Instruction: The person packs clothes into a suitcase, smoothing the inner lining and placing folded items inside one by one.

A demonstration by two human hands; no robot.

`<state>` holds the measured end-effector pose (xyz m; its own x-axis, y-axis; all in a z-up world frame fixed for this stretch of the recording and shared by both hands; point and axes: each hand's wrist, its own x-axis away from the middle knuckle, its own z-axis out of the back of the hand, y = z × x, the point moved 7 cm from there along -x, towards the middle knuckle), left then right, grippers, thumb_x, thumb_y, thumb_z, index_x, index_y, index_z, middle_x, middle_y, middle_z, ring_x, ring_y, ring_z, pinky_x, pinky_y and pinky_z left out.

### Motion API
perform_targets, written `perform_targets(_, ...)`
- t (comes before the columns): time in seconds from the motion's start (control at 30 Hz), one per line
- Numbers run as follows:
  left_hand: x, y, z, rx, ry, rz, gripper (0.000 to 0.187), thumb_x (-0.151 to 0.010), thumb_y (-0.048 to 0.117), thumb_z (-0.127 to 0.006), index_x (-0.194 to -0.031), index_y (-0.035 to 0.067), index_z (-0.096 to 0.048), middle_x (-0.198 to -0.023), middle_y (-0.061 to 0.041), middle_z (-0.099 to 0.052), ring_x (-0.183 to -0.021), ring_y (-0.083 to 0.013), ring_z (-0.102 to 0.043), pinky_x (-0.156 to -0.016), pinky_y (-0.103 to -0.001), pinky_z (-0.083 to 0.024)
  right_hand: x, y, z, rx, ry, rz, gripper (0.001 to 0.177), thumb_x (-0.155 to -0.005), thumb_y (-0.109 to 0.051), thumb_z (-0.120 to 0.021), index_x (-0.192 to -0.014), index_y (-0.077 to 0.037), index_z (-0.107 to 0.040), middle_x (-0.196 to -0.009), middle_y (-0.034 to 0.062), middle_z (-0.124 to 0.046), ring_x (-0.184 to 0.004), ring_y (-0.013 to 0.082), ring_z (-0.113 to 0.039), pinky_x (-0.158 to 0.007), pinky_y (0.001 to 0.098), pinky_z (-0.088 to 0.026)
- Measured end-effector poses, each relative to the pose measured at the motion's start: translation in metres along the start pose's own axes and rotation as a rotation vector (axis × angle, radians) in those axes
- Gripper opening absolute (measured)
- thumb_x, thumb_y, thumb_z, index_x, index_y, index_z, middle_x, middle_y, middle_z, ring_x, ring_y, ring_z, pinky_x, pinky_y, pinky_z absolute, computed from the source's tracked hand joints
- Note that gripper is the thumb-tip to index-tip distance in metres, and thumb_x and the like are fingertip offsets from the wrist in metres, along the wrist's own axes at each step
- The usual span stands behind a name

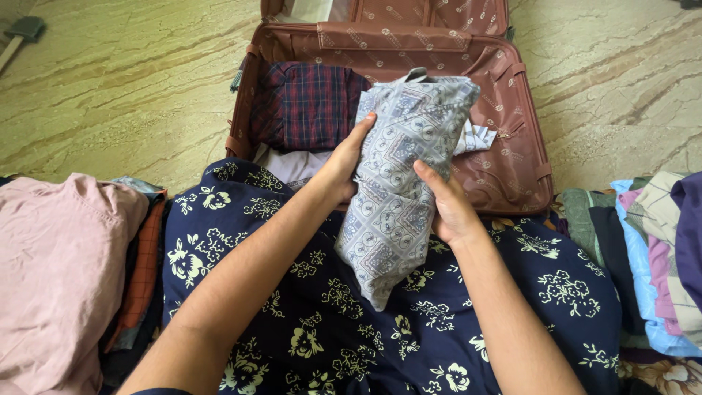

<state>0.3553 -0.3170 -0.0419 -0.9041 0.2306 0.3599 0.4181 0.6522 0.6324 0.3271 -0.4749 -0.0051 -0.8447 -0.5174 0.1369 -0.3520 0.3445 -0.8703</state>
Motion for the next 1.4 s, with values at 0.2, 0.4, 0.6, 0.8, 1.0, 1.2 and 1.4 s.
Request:
perform_targets(0.2, -0.012, 0.003, 0.014, -0.218, 0.057, -0.02, 0.084, -0.092, 0.062, -0.057, -0.146, -0.002, -0.048, -0.14, -0.026, -0.061, -0.125, -0.0354, -0.063, -0.106, -0.048, -0.051, -0.001, 0.0, 0.008, -0.14, 0.031, -0.033, 0.072, -0.086, -0.037, -0.076, -0.145, -0.005, -0.049, -0.134, 0.011, -0.063, -0.123, 0.0248, -0.061, -0.104, 0.0442, -0.052)
perform_targets(0.4, -0.019, 0.009, 0.03, -0.421, 0.138, -0.017, 0.095, -0.084, 0.074, -0.048, -0.15, 0.006, -0.043, -0.145, -0.024, -0.053, -0.134, -0.0375, -0.055, -0.11, -0.049, -0.045, -0.008, 0.001, 0.018, -0.252, 0.041, -0.037, 0.065, -0.09, -0.035, -0.076, -0.142, -0.004, -0.054, -0.134, 0.0118, -0.064, -0.123, 0.0255, -0.061, -0.107, 0.0446, -0.05)
perform_targets(0.6, -0.038, 0.026, 0.056, -0.549, 0.256, -0.077, 0.098, -0.079, 0.079, -0.046, -0.142, 0.003, -0.055, -0.14, -0.023, -0.062, -0.126, -0.0363, -0.055, -0.111, -0.047, -0.035, -0.017, -0.005, 0.053, -0.352, 0.204, 0.137, 0.057, -0.09, -0.031, -0.077, -0.138, -0.006, -0.059, -0.133, 0.008, -0.066, -0.124, 0.0252, -0.061, -0.112, 0.0451, -0.047)
perform_targets(0.8, 0.003, 0.064, 0.067, -0.308, 0.511, -0.246, 0.093, -0.074, 0.069, -0.054, -0.143, 0.006, -0.054, -0.142, -0.017, -0.059, -0.124, -0.0329, -0.056, -0.106, -0.053, -0.035, -0.014, -0.036, 0.088, -0.485, 0.257, 0.336, 0.05, -0.088, -0.024, -0.076, -0.133, -0.01, -0.062, -0.133, 0.0056, -0.068, -0.128, 0.0255, -0.062, -0.115, 0.0499, -0.046)
perform_targets(1.0, 0.002, 0.02, 0.045, -0.276, 0.468, -0.048, 0.1, -0.075, 0.065, -0.065, -0.154, 0.014, -0.031, -0.149, -0.026, -0.041, -0.136, -0.0445, -0.046, -0.11, -0.068, -0.041, -0.011, -0.043, 0.104, -0.625, 0.306, 0.39, 0.041, -0.088, -0.02, -0.076, -0.125, -0.008, -0.066, -0.129, 0.0086, -0.07, -0.126, 0.0288, -0.064, -0.117, 0.0516, -0.047)
perform_targets(1.2, -0.007, 0.01, -0.004, -0.039, -0.097, -0.073, 0.105, -0.076, 0.077, -0.065, -0.152, 0.006, -0.046, -0.152, -0.024, -0.051, -0.138, -0.039, -0.051, -0.107, -0.059, -0.046, -0.006, -0.038, 0.072, -0.422, 0.313, 0.341, 0.051, -0.079, -0.02, -0.078, -0.128, -0.014, -0.063, -0.125, 0.0035, -0.069, -0.12, 0.0246, -0.063, -0.113, 0.0498, -0.046)
perform_targets(1.4, 0.011, 0.019, -0.006, -0.052, -0.096, -0.132, 0.089, -0.078, 0.06, -0.074, -0.141, 0.0, -0.052, -0.138, -0.023, -0.063, -0.125, -0.0347, -0.065, -0.105, -0.053, -0.056, -0.006, -0.029, 0.047, -0.485, 0.173, 0.315, 0.046, -0.087, -0.015, -0.077, -0.13, -0.009, -0.063, -0.128, 0.0051, -0.068, -0.123, 0.024, -0.062, -0.116, 0.0475, -0.044)
